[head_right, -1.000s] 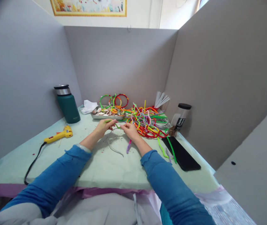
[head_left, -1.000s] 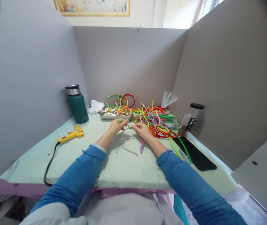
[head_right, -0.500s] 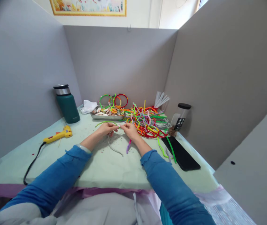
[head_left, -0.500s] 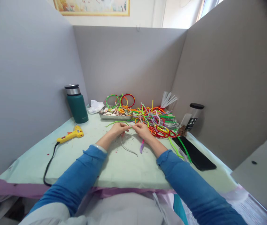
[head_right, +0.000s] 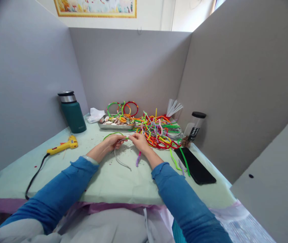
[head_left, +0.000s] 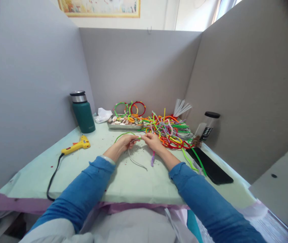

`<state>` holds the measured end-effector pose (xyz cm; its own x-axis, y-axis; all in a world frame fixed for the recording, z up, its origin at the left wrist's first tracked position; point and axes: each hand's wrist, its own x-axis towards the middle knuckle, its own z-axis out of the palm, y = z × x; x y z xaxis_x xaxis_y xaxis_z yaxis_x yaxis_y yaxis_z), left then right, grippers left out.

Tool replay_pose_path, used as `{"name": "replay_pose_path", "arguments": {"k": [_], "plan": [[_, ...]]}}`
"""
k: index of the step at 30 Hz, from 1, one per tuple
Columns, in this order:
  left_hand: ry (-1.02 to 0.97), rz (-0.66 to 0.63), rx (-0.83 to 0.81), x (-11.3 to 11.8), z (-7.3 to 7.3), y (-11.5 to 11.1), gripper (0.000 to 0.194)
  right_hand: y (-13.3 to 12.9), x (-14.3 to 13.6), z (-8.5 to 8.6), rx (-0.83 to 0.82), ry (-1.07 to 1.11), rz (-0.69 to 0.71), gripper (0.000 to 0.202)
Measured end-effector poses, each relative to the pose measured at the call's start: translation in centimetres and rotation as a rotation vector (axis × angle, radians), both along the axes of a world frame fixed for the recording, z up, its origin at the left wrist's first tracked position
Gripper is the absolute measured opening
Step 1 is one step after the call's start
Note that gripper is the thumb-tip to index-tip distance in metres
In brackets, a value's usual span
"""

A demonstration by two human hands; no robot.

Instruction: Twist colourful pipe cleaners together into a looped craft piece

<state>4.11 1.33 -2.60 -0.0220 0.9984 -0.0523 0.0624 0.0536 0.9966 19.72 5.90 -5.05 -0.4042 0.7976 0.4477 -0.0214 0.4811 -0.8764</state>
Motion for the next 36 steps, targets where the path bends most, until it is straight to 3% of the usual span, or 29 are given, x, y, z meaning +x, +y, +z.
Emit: {"name": "replay_pose_path", "arguments": {"k": [6, 11, 14, 27, 36], "plan": [[0.350, 0.128, 0.325, 0.1, -1.2, 0.7, 0.025, 0.7, 0.1, 0.1, -0.018, -0.038, -0.173, 0.030], [0.758, 0.222, 0.586, 0.4, -0.6, 0.0, 0.024, 0.7, 0.1, 0.3, -0.033, -0.026, -0.210, 0.032], [0.895, 0.257, 0.692, 0.5, -0.3, -0.3, 0.024, 0.5, 0.1, 0.4, -0.047, -0.015, -0.201, 0.033], [0.963, 0.264, 0.610, 0.5, -0.2, 0.1, 0.023, 0.3, 0.0, 0.1, -0.057, 0.017, -0.105, 0.031], [0.915, 0.275, 0.630, 0.3, -0.1, 0.1, 0.019, 0.1, 0.2, 0.6, -0.241, 0.085, 0.011, 0.040]]}}
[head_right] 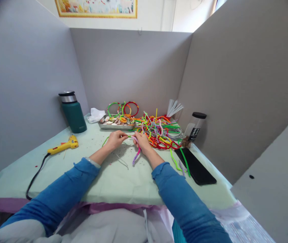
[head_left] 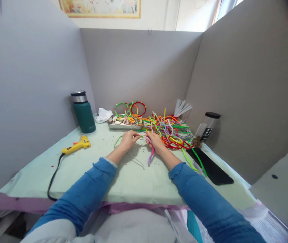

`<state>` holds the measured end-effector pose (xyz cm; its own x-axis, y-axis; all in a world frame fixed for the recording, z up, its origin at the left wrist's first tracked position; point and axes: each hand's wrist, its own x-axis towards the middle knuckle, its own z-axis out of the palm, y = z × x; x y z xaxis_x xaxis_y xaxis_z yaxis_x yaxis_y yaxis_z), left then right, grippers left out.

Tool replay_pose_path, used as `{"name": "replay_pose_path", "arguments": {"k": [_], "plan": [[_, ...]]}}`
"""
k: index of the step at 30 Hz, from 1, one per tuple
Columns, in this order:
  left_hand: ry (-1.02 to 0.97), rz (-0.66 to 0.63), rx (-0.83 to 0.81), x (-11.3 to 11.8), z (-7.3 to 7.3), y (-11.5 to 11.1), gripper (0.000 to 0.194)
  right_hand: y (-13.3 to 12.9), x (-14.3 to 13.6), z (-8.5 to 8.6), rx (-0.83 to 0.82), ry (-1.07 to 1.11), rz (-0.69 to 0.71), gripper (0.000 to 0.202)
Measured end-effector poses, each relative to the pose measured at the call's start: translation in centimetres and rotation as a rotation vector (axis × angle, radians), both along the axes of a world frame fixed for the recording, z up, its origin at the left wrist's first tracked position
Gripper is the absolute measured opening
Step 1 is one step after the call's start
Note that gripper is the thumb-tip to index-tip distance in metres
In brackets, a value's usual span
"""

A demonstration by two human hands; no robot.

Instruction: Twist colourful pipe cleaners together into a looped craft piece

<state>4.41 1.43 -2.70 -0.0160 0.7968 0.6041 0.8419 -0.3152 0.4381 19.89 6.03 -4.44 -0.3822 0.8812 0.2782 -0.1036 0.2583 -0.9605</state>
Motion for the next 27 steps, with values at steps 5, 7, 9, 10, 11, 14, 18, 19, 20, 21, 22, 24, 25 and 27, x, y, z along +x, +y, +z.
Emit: {"name": "replay_pose_path", "arguments": {"k": [5, 7, 9, 10, 11, 14, 18, 19, 20, 21, 22, 24, 25, 27], "plan": [[0.001, 0.027, 0.020, -0.10, -0.09, 0.03, 0.020, -0.52, 0.14, 0.18, 0.044, -0.052, 0.030, 0.037], [-0.021, 0.013, -0.003, -0.03, -0.11, 0.04, 0.021, -0.73, 0.13, 0.24, 0.078, -0.059, 0.027, 0.034], [-0.050, 0.000, -0.027, 0.04, -0.14, 0.08, 0.021, -0.82, 0.12, 0.26, 0.095, -0.057, 0.030, 0.032], [-0.065, -0.004, -0.033, 0.06, -0.15, 0.10, 0.020, -0.83, 0.12, 0.26, 0.097, -0.056, 0.033, 0.031], [-0.076, -0.008, -0.035, 0.07, -0.15, 0.13, 0.020, -0.82, 0.12, 0.25, 0.096, -0.055, 0.034, 0.031], [-0.110, -0.010, -0.053, 0.03, -0.12, 0.22, 0.020, -0.75, 0.11, 0.20, 0.097, -0.057, 0.032, 0.032], [-0.174, -0.032, -0.107, -0.03, 0.00, 0.20, 0.022, -0.75, 0.06, 0.21, 0.108, -0.061, 0.011, 0.031], [-0.198, -0.047, -0.130, -0.02, 0.03, 0.16, 0.023, -0.77, 0.05, 0.23, 0.111, -0.057, 0.006, 0.031], [-0.226, -0.063, -0.160, -0.01, 0.05, 0.10, 0.025, -0.80, 0.04, 0.25, 0.115, -0.052, 0.002, 0.030], [-0.261, -0.083, -0.196, 0.01, 0.05, 0.04, 0.027, -0.84, 0.03, 0.27, 0.118, -0.046, 0.000, 0.030], [-0.305, -0.107, -0.235, 0.03, 0.04, -0.03, 0.029, -0.87, 0.02, 0.29, 0.122, -0.040, -0.002, 0.029], [-0.417, -0.165, -0.310, 0.05, -0.05, -0.12, 0.033, -0.93, 0.03, 0.32, 0.130, -0.035, -0.006, 0.028], [-0.481, -0.204, -0.344, 0.04, -0.12, -0.15, 0.034, -0.95, 0.03, 0.32, 0.133, -0.034, -0.007, 0.028], [-0.604, -0.306, -0.412, 0.00, -0.25, -0.18, 0.037, -0.95, 0.04, 0.30, 0.134, -0.033, -0.009, 0.028]]}}
